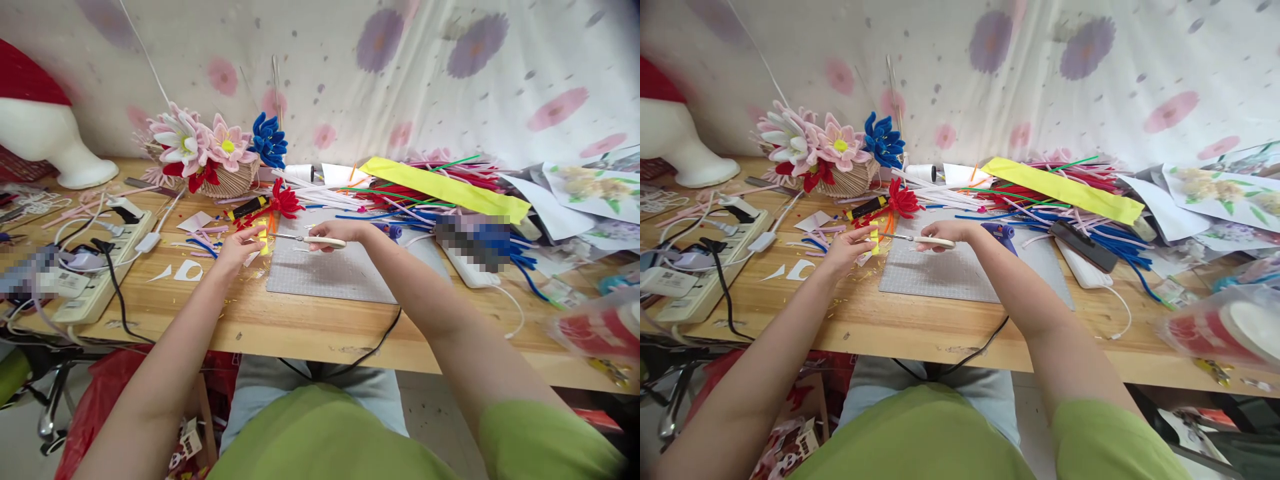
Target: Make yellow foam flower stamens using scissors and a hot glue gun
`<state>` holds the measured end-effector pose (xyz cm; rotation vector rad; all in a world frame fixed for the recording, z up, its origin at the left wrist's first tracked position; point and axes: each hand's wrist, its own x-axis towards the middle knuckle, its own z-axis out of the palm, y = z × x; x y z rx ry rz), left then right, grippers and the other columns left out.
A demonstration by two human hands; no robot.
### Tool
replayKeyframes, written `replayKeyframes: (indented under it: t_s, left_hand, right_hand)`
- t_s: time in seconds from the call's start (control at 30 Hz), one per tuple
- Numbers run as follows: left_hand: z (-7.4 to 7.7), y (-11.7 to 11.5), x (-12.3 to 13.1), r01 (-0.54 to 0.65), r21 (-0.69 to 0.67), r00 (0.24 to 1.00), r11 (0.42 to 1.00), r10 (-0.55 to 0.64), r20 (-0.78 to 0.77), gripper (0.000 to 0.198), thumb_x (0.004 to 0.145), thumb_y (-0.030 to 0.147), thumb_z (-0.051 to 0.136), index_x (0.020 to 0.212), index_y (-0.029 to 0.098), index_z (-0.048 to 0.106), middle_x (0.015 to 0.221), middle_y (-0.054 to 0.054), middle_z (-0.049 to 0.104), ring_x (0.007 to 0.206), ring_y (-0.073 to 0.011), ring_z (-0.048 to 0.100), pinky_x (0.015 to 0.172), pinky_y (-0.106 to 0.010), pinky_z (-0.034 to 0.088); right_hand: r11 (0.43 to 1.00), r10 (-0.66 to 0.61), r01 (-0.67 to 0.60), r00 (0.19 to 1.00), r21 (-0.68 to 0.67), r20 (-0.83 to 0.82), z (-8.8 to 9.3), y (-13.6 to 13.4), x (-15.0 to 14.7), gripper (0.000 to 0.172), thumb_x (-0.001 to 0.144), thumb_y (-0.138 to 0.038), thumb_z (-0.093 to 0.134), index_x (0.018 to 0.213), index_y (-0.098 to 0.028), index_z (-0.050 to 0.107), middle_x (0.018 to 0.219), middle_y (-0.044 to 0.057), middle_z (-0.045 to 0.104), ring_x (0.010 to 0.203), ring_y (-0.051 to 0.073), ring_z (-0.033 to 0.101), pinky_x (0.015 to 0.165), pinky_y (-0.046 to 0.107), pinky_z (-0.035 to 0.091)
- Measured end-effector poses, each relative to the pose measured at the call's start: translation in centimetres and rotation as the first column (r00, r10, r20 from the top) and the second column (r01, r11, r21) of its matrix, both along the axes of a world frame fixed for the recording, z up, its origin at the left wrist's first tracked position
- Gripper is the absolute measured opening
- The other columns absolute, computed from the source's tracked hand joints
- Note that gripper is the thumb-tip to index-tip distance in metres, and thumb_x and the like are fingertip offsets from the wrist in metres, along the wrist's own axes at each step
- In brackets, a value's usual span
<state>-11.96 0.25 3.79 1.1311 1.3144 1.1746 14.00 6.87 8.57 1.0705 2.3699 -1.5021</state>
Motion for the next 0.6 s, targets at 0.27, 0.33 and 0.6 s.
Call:
replayKeyframes:
  t_s: [0.27,0.33,0.6]
  left_hand:
    - [-1.3,1.8,3.2,-0.114,-0.031,0.992,0.993,0.113,-0.052,0.058,0.045,0.021,0.077,0.103,0.016,0.070,0.070,-0.002,0.064,0.059,-0.0107,0.050,0.058,-0.025,0.039]
    - [-1.5,2.2,4.5,-0.121,-0.029,0.989,0.992,0.117,-0.094,0.056,0.048,0.019,0.074,0.104,0.016,0.070,0.064,0.000,0.061,0.055,-0.0100,0.047,0.055,-0.024,0.036]
    - [-1.6,3.4,8.1,-0.137,0.029,0.971,0.990,0.140,-0.191,0.055,0.054,0.022,0.069,0.109,0.016,0.068,0.046,0.007,0.041,0.047,-0.0072,0.030,0.051,-0.023,0.027]
  right_hand:
    - [0.851,-0.508,0.521,0.847,0.057,-0.158,-2.8,-2.0,3.7,0.050,0.069,-0.064,0.059,0.082,-0.017,0.049,0.076,0.002,0.059,0.061,0.009,0.048,0.054,0.021,0.035]
    - [0.844,-0.525,0.537,0.829,0.011,-0.195,-2.6,-2.7,4.3,0.049,0.070,-0.063,0.057,0.086,-0.018,0.048,0.083,0.003,0.058,0.066,0.010,0.049,0.057,0.022,0.038]
    - [0.831,-0.215,0.165,0.976,0.532,0.034,5.4,-2.9,8.3,0.030,0.074,-0.042,0.060,0.091,-0.018,0.060,0.080,0.002,0.057,0.073,0.014,0.048,0.065,0.026,0.033]
